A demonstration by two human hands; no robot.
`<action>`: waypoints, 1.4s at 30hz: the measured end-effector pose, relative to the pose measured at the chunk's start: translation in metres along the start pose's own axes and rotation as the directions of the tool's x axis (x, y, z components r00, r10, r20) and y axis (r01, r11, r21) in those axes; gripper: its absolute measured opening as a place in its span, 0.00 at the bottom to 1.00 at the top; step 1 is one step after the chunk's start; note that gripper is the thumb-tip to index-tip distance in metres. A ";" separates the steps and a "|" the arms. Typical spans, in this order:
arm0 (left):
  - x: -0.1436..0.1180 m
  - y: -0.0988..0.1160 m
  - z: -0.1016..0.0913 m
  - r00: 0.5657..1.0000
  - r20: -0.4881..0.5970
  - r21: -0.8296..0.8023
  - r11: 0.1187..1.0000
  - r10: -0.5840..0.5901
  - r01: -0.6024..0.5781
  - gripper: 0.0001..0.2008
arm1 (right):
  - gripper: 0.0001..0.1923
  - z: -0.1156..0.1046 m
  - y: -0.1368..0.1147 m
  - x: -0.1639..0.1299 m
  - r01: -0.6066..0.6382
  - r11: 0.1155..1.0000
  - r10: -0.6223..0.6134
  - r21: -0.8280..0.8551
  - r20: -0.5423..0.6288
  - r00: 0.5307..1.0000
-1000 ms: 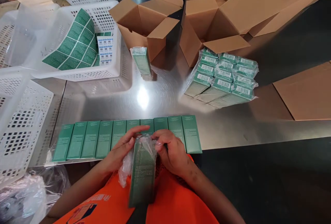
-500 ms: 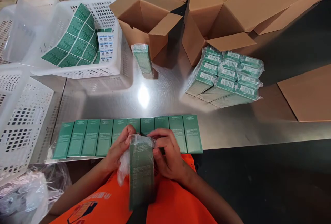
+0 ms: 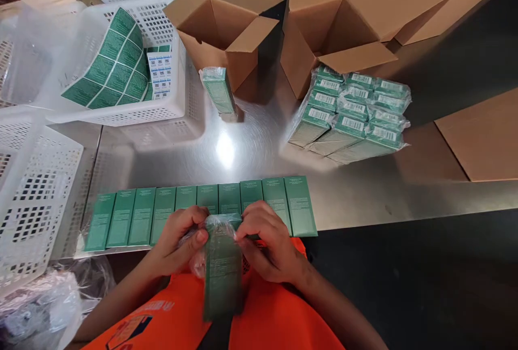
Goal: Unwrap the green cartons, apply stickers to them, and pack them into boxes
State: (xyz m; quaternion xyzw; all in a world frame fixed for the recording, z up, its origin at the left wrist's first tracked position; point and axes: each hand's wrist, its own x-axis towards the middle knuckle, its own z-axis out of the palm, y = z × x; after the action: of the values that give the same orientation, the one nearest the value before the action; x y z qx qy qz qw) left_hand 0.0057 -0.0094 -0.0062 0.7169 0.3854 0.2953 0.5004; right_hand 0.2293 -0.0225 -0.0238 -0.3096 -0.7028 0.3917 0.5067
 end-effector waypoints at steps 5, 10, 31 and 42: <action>0.000 -0.001 0.005 0.992 -0.017 0.090 0.988 0.126 -0.124 0.14 | 0.08 0.002 0.001 -0.005 -0.030 0.999 0.031 0.039 -0.025 0.999; -0.001 -0.003 0.004 0.970 -0.041 0.125 0.965 0.238 -0.231 0.11 | 0.07 0.008 0.002 -0.019 -0.157 0.976 0.166 0.148 -0.049 0.985; -0.002 0.010 -0.012 0.834 0.501 -0.146 0.973 0.230 -0.181 0.09 | 0.22 -0.055 -0.024 -0.018 -0.398 0.846 0.531 0.355 -0.630 0.567; -0.022 -0.013 0.015 0.934 0.302 -0.680 0.730 0.190 0.071 0.17 | 0.33 -0.133 0.043 -0.039 -0.748 0.483 0.487 -0.455 -0.571 0.661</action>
State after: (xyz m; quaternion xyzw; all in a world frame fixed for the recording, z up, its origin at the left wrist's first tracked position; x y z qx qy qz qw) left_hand 0.0027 -0.0329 -0.0237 0.5364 0.1311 0.2991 0.7782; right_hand 0.3698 -0.0020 -0.0559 -0.7695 -0.5205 0.2106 0.3041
